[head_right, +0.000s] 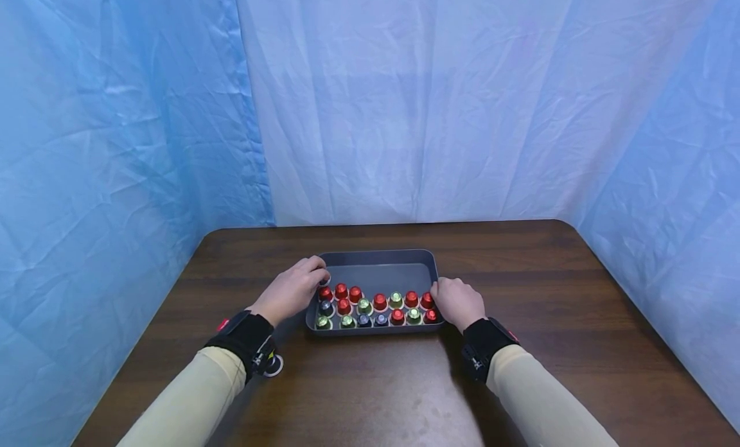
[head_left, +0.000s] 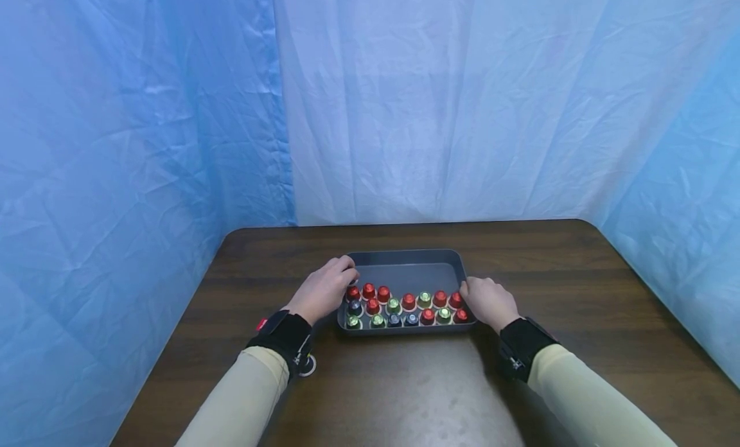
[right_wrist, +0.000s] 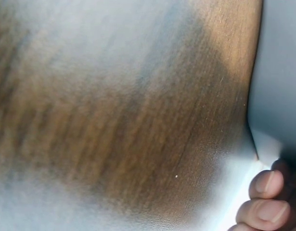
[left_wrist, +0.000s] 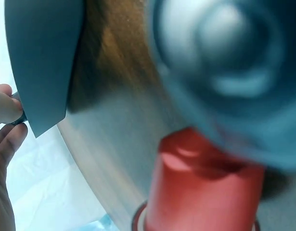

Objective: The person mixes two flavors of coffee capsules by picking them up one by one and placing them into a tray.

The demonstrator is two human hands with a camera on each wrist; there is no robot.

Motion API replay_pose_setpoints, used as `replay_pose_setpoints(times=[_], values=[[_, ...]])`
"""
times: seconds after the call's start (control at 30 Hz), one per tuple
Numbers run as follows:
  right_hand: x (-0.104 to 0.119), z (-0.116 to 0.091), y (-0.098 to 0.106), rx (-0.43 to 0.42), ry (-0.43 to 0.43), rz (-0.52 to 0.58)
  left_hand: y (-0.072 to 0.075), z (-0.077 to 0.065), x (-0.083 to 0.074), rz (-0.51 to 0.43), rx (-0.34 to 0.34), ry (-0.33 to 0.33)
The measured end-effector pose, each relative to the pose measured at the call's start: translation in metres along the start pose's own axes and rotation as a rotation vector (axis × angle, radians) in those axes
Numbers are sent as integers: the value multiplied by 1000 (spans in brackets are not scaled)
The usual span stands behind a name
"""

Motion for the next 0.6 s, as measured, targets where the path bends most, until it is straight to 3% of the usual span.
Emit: replay_pose_setpoints(times=[0.6], values=[[-1, 1, -1, -6, 5, -4, -5, 3, 1, 90, 48, -9]])
Point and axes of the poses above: each hand's wrist, its own z-axis towards the middle knuckle, its own y-axis out of the back of the hand, x = y × z, the point moved 4 cm from there along z, towards the middle knuckle, and after that the axes turned 7 degrees about -y, right-handed, at the moved point
